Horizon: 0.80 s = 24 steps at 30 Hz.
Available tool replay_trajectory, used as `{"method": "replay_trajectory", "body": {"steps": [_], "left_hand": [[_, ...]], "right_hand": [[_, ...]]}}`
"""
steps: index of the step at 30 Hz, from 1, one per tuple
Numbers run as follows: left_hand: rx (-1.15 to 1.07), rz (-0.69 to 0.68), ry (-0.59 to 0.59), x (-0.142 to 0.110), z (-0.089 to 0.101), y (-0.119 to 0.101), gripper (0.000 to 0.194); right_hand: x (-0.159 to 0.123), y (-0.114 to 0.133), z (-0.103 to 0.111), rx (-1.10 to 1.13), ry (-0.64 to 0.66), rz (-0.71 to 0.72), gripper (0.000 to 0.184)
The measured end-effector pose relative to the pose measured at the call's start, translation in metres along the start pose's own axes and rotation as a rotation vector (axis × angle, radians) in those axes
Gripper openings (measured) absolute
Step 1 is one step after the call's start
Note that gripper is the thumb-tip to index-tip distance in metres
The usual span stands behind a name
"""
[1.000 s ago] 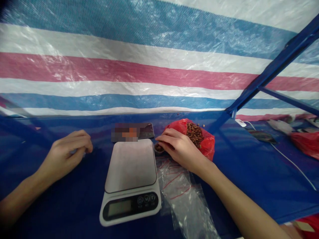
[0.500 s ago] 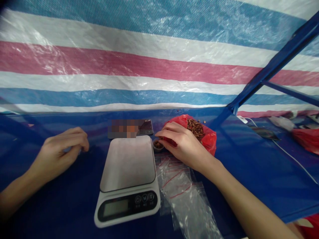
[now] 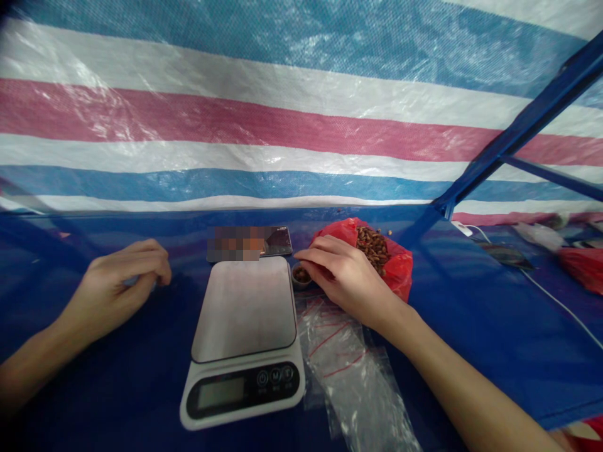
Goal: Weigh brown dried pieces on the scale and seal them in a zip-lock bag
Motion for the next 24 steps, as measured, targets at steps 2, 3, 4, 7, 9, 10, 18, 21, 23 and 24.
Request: {"method": "replay_trajectory", "body": {"steps": [2,3,4,7,9,10,18,21,23,24], "left_hand": [[0.003,0.009,0.002,-0.0009,-0.0003,0.0019,0.036],[0.003,0.006,0.001,-0.0014,-0.0004,0.0027,0.036],[0.005,0.005,0.001,-0.0017,-0.0005,0.0034,0.036],[0.008,0.008,0.003,-0.0018,-0.0010,0.0050,0.037],[0.009,0.001,0.003,-0.0016,-0.0013,0.0045,0.038],[0.009,-0.004,0.006,-0.0015,-0.0016,0.0040,0.038],[0.014,-0.051,0.000,-0.0034,-0.0008,0.0027,0.037],[0.005,-0.052,0.001,-0.0032,-0.0015,0.0039,0.037],[0.003,-0.042,0.008,-0.0025,-0.0021,0.0048,0.037],[0.003,-0.036,0.010,-0.0020,-0.0021,0.0049,0.037]], "right_hand": [[-0.0004,0.0008,0.0016,0.010,-0.012,-0.001,0.018],[-0.0006,0.0013,0.0025,0.020,-0.015,-0.003,0.018],[-0.0009,0.0017,0.0035,0.033,-0.021,-0.008,0.018],[-0.0016,0.0018,0.0059,0.056,-0.035,-0.023,0.020],[-0.0021,0.0006,0.0059,0.053,-0.028,-0.035,0.021],[-0.0023,-0.0004,0.0057,0.053,-0.023,-0.042,0.020],[-0.0013,-0.0003,0.0062,0.080,0.031,-0.035,0.011],[-0.0007,0.0009,0.0045,0.089,0.072,-0.037,0.011],[-0.0008,0.0002,0.0025,0.093,0.104,-0.051,0.012],[-0.0009,-0.0004,0.0015,0.093,0.116,-0.057,0.012]]}}
Point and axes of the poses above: each hand's wrist, its own x-axis towards the middle knuckle, its own z-axis out of the back of the hand, y = z × x, the point moved 6 cm from there along x, towards the middle knuckle, and after that the axes turned 8 degrees about z, right-handed, at the moved point
